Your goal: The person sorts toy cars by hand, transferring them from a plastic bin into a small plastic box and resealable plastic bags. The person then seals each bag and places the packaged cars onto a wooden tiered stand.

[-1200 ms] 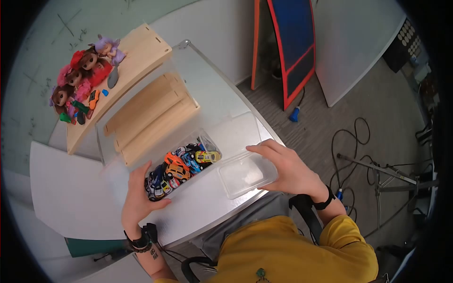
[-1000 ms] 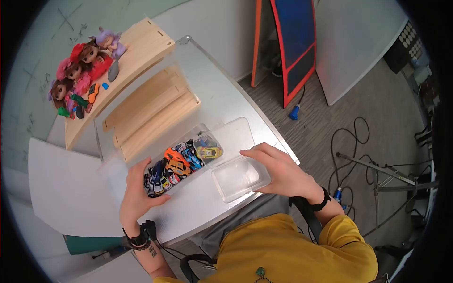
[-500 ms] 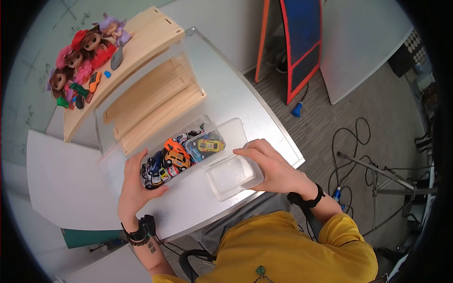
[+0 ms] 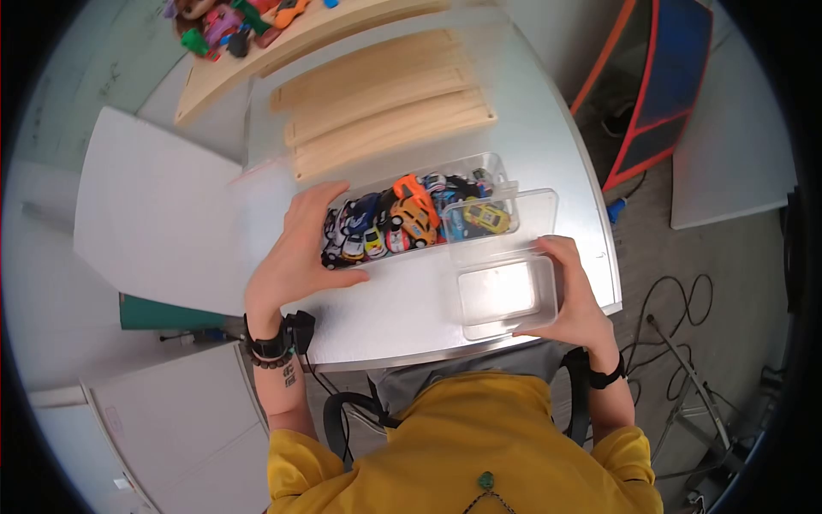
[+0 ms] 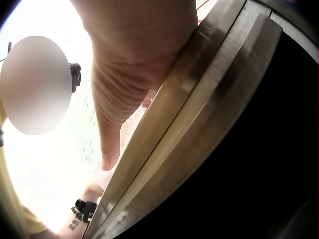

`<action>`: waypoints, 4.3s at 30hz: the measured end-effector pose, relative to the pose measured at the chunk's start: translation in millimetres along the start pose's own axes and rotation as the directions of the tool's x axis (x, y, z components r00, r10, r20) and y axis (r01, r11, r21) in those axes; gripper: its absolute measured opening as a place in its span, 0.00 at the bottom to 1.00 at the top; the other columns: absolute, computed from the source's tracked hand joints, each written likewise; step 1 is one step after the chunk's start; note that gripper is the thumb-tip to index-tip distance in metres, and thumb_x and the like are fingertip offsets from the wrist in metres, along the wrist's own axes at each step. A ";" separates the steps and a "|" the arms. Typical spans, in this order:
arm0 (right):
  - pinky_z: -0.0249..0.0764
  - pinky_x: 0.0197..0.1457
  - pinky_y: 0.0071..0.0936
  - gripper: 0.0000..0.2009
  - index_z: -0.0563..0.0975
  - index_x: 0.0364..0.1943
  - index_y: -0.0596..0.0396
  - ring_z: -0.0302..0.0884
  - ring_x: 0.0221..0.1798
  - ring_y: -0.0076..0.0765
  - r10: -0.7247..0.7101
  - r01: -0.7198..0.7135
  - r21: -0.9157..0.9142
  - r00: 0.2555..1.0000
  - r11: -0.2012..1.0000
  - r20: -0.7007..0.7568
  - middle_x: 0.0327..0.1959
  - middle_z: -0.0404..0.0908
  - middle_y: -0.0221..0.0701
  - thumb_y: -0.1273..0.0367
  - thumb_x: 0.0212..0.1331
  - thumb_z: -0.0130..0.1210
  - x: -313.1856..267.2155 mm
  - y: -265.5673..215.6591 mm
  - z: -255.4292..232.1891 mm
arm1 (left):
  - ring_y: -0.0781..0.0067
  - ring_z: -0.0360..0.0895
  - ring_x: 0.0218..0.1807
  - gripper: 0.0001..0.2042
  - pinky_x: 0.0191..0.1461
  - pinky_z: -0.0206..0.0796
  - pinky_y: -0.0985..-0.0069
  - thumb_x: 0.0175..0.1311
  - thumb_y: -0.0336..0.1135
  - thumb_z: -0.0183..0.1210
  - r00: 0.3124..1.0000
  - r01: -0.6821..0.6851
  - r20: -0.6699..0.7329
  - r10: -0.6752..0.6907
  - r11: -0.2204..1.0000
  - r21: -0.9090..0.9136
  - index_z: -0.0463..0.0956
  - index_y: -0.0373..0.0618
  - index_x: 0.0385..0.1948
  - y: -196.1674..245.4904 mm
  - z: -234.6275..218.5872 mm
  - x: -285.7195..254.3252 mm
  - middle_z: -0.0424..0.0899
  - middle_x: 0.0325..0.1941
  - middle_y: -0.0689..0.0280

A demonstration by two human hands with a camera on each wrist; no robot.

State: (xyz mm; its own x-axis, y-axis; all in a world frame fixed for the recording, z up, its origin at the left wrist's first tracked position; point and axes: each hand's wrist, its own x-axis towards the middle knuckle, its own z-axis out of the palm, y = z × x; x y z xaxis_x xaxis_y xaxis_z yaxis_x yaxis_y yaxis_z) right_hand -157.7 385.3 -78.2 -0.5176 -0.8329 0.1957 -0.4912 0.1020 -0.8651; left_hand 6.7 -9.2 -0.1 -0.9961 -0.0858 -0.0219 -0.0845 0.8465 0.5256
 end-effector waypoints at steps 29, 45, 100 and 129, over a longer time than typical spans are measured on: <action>0.69 0.75 0.53 0.77 0.45 0.85 0.49 0.69 0.75 0.51 -0.117 0.116 0.058 0.993 0.992 0.011 0.74 0.62 0.45 0.46 0.30 0.90 5.0 17.5 55.5 | 0.44 0.65 0.78 0.24 0.80 0.59 0.53 0.55 0.31 0.72 0.977 0.053 -0.210 -0.026 0.991 0.124 0.83 0.37 0.56 -13.2 2.7 -23.9 0.73 0.76 0.51; 0.71 0.60 0.38 0.65 0.51 0.84 0.51 0.69 0.63 0.39 -0.231 0.223 -0.059 0.952 0.973 -0.202 0.70 0.68 0.48 0.16 0.54 0.49 10.1 24.1 58.5 | 0.46 0.69 0.75 0.22 0.80 0.62 0.56 0.54 0.30 0.69 0.972 0.095 -0.225 -0.066 0.988 0.119 0.84 0.31 0.52 -9.8 9.1 -17.7 0.78 0.72 0.50; 0.78 0.54 0.30 0.16 0.77 0.57 0.67 0.80 0.50 0.36 -0.132 0.195 0.228 0.955 0.954 -0.264 0.58 0.77 0.46 0.67 0.75 0.58 20.5 -87.6 20.5 | 0.57 0.92 0.48 0.15 0.53 0.83 0.67 0.50 0.14 0.69 0.881 -0.469 -0.282 0.379 0.772 -0.428 0.86 0.40 0.39 61.9 13.6 -13.9 0.93 0.48 0.55; 0.83 0.44 0.40 0.23 0.76 0.62 0.58 0.86 0.40 0.48 0.312 -0.310 -0.040 0.944 0.950 0.109 0.44 0.81 0.43 0.80 0.63 0.67 59.0 -119.4 73.6 | 0.48 0.78 0.62 0.47 0.62 0.76 0.58 0.48 0.43 0.83 0.995 0.056 -0.080 -0.067 0.990 -0.133 0.71 0.39 0.73 98.0 70.2 -67.6 0.77 0.64 0.55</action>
State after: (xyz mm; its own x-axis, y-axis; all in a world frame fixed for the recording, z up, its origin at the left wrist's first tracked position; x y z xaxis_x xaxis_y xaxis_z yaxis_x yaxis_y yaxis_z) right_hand -78.0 283.9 2.7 -0.5659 -0.8132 -0.1357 -0.3339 0.3765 -0.8641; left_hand 63.9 116.4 -6.7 -0.9829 -0.1840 0.0108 -0.1358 0.7629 0.6321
